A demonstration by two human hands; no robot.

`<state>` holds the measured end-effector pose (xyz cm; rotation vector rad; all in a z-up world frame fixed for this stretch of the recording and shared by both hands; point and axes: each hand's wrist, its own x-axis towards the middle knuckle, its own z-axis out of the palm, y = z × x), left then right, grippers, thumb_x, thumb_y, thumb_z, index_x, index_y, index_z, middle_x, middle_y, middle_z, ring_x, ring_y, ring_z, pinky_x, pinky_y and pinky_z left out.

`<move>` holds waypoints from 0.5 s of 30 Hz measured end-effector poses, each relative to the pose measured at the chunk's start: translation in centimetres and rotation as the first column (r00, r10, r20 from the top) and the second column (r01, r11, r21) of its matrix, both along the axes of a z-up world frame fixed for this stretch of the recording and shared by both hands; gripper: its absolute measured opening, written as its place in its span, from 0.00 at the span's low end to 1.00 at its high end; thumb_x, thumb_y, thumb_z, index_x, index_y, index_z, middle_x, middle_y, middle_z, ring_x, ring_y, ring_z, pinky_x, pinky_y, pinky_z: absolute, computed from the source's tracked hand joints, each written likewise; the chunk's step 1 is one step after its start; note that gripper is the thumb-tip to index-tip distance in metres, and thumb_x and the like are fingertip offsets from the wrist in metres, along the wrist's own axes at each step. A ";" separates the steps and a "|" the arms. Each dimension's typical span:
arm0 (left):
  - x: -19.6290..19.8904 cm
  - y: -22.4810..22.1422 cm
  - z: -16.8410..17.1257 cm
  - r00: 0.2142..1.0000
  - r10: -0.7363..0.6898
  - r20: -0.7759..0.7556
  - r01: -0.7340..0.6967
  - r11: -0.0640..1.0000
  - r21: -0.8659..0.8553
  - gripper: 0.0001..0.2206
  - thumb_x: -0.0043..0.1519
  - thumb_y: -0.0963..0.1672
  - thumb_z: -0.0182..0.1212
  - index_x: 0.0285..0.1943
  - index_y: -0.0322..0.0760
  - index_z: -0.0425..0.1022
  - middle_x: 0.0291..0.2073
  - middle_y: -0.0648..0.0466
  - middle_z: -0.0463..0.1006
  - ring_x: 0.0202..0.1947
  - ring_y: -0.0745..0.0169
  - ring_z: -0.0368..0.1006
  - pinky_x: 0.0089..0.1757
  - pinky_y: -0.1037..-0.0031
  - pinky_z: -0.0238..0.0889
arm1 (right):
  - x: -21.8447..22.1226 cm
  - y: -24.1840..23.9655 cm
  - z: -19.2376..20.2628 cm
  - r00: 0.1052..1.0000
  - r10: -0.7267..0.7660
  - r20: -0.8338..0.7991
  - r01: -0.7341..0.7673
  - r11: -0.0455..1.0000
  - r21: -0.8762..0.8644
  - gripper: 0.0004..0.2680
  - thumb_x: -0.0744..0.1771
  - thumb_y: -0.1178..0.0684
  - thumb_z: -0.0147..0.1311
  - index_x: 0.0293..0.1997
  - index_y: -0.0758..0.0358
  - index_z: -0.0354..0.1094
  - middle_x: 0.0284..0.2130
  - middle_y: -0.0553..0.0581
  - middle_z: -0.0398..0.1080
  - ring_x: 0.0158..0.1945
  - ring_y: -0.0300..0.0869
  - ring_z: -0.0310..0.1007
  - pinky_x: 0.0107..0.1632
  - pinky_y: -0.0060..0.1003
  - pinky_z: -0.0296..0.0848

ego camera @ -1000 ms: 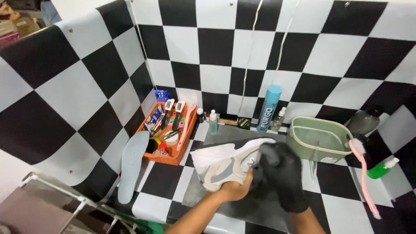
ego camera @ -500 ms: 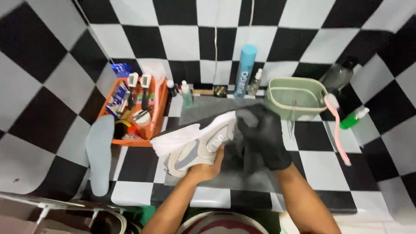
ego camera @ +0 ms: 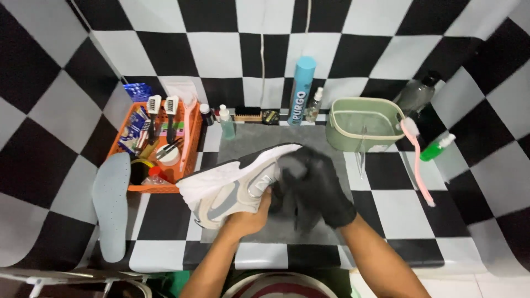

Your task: Cleaning a white sneaker using a small brush and a cleaning cloth at a workstation.

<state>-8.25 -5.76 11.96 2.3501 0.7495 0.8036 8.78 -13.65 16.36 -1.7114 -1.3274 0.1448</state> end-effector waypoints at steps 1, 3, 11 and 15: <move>0.1 0.2 -2.1 0.999 -0.026 0.038 0.021 0.992 0.124 0.13 0.64 0.46 0.59 0.52 0.35 0.78 0.48 0.41 0.80 0.56 0.46 0.74 0.56 0.56 0.61 | 0.8 0.1 -0.3 0.999 -0.036 0.030 0.036 0.999 0.012 0.12 0.63 0.51 0.65 0.49 0.59 0.75 0.40 0.63 0.77 0.50 0.62 0.76 0.50 0.54 0.76; 0.5 1.5 -7.2 0.994 -0.073 0.076 0.052 0.969 0.241 0.12 0.64 0.44 0.58 0.51 0.30 0.78 0.48 0.33 0.79 0.57 0.38 0.72 0.59 0.47 0.56 | 0.3 -0.4 0.3 0.994 -0.087 0.061 0.086 0.996 0.021 0.12 0.63 0.54 0.65 0.50 0.59 0.75 0.40 0.63 0.76 0.49 0.59 0.77 0.51 0.53 0.76; 0.3 0.6 -4.2 0.985 -0.094 0.141 0.091 0.995 0.026 0.17 0.67 0.47 0.53 0.58 0.29 0.74 0.61 0.39 0.73 0.63 0.45 0.66 0.65 0.50 0.47 | 1.0 -0.1 0.0 0.997 -0.073 -0.017 0.074 0.995 0.066 0.11 0.63 0.49 0.62 0.47 0.60 0.74 0.39 0.66 0.76 0.46 0.64 0.76 0.45 0.55 0.77; 0.3 0.9 -0.4 0.979 -0.127 0.162 0.062 0.933 0.354 0.14 0.66 0.43 0.55 0.55 0.26 0.74 0.50 0.40 0.74 0.56 0.47 0.70 0.59 0.54 0.55 | -1.2 -0.6 -0.3 0.996 -0.006 -0.084 0.009 0.999 0.034 0.11 0.62 0.50 0.65 0.46 0.58 0.75 0.37 0.63 0.77 0.46 0.59 0.79 0.49 0.52 0.77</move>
